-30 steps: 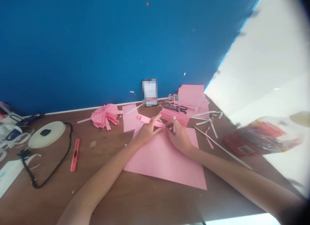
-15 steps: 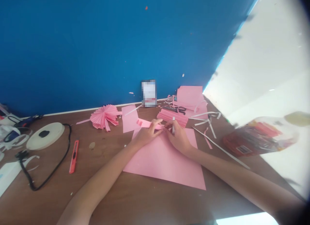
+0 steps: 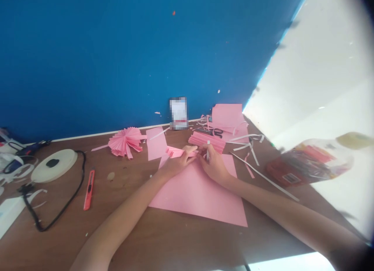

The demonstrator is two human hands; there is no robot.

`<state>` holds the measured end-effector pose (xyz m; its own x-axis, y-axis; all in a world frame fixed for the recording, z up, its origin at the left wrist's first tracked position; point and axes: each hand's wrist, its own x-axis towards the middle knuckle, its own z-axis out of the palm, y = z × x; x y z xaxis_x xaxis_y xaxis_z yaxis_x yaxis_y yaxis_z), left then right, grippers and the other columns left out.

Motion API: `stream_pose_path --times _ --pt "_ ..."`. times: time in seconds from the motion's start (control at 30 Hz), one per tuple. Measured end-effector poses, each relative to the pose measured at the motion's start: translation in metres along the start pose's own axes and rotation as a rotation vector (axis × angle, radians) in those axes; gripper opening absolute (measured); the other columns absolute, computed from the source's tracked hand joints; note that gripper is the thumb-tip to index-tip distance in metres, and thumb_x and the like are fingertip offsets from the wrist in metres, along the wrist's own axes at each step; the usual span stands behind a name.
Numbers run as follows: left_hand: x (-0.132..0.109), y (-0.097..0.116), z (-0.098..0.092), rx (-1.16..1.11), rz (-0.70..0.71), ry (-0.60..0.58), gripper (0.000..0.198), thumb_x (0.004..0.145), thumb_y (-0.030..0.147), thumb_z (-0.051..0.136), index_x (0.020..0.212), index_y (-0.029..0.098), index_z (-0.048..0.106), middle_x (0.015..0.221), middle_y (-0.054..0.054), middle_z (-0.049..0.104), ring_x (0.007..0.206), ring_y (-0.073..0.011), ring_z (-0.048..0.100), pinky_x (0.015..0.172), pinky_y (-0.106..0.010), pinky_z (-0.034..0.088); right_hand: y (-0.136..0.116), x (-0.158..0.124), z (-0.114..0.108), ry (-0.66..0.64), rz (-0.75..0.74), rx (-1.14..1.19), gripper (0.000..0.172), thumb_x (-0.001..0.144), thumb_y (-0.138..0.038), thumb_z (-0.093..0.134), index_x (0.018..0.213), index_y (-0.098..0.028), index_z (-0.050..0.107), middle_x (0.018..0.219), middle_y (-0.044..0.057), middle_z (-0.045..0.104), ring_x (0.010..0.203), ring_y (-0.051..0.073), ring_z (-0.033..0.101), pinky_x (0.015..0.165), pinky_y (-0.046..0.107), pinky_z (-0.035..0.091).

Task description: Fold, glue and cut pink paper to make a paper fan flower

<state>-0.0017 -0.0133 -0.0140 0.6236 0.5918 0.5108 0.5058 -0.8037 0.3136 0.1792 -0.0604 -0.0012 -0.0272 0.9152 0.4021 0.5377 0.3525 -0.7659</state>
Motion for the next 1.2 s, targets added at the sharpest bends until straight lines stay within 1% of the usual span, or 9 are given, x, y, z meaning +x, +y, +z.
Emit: stream_pose_path --times 0.2,0.27,0.5,0.6,0.73,0.83,0.97,1.1,1.2 --pt "0.001 0.001 -0.004 -0.031 0.049 -0.041 0.042 0.091 0.032 0.046 0.131 0.026 0.033 0.122 -0.008 0.057 0.108 -0.0172 0.059 0.085 -0.035 0.05 -0.005 -0.001 -0.001 -0.013 -0.001 -0.033 0.011 0.083 -0.018 0.046 0.094 -0.021 0.046 0.081 0.002 0.06 0.065 0.016 0.054 0.06 0.028 0.042" --pt "0.003 0.001 -0.006 -0.073 0.059 -0.053 0.039 0.091 0.031 0.045 0.128 0.026 0.035 0.12 -0.008 0.056 0.108 -0.0169 0.058 0.085 -0.034 0.05 -0.006 -0.001 -0.001 -0.015 -0.004 -0.045 0.01 0.083 -0.017 0.045 0.092 -0.021 0.046 0.079 0.002 0.06 0.064 0.015 0.054 0.059 0.028 0.041" --pt "0.012 0.002 -0.01 -0.244 -0.021 -0.008 0.017 0.089 0.029 0.049 0.102 0.02 0.054 0.103 -0.006 0.056 0.096 -0.0158 0.059 0.084 -0.03 0.048 -0.007 -0.002 -0.002 -0.043 -0.032 -0.051 0.012 0.083 -0.017 0.043 0.094 -0.02 0.046 0.082 0.004 0.06 0.066 0.016 0.055 0.06 0.029 0.042" --pt "0.015 0.002 -0.008 -0.269 -0.049 0.009 0.013 0.088 0.028 0.05 0.095 0.019 0.057 0.1 -0.006 0.055 0.094 -0.0155 0.059 0.084 -0.029 0.047 -0.007 -0.003 -0.003 -0.05 -0.019 -0.051 0.015 0.082 -0.016 0.044 0.096 -0.021 0.046 0.082 0.003 0.06 0.066 0.016 0.055 0.059 0.028 0.042" --pt "0.016 0.002 -0.006 -0.28 -0.063 0.016 0.01 0.085 0.023 0.051 0.093 0.018 0.056 0.1 -0.006 0.055 0.093 -0.0154 0.059 0.082 -0.028 0.047 -0.005 -0.004 -0.003 -0.02 -0.013 -0.046 0.016 0.081 -0.016 0.046 0.096 -0.021 0.046 0.078 0.001 0.057 0.064 0.015 0.054 0.058 0.027 0.042" --pt "0.016 0.001 -0.007 -0.294 -0.089 0.045 0.015 0.083 0.016 0.05 0.097 0.019 0.054 0.102 -0.007 0.056 0.091 -0.0145 0.059 0.082 -0.028 0.047 -0.004 -0.005 -0.002 0.005 -0.031 -0.047 0.017 0.08 -0.016 0.046 0.096 -0.021 0.047 0.08 0.002 0.057 0.065 0.015 0.054 0.059 0.027 0.042" --pt "0.017 0.0 -0.011 -0.289 -0.205 0.093 0.026 0.079 0.011 0.048 0.103 0.02 0.05 0.102 -0.005 0.057 0.086 -0.0137 0.059 0.078 -0.027 0.047 -0.003 -0.006 -0.002 -0.037 -0.05 -0.038 0.021 0.079 -0.015 0.047 0.098 -0.022 0.047 0.081 0.001 0.058 0.065 0.015 0.054 0.059 0.027 0.042" --pt "0.018 -0.001 -0.014 -0.308 -0.278 0.102 0.025 0.078 0.01 0.046 0.1 0.02 0.048 0.094 -0.003 0.058 0.086 -0.0143 0.057 0.074 -0.026 0.046 -0.005 -0.005 -0.003 -0.059 -0.035 -0.05 0.015 0.082 -0.017 0.046 0.097 -0.022 0.047 0.077 0.0 0.058 0.064 0.014 0.054 0.059 0.027 0.041" --pt "0.019 -0.001 -0.015 -0.346 -0.313 0.118 0.028 0.078 0.01 0.047 0.103 0.02 0.047 0.091 -0.001 0.057 0.084 -0.0136 0.057 0.071 -0.025 0.045 -0.008 -0.006 -0.005 -0.074 -0.045 -0.062 0.014 0.085 -0.019 0.044 0.099 -0.022 0.047 0.077 0.001 0.058 0.063 0.014 0.054 0.058 0.027 0.041"
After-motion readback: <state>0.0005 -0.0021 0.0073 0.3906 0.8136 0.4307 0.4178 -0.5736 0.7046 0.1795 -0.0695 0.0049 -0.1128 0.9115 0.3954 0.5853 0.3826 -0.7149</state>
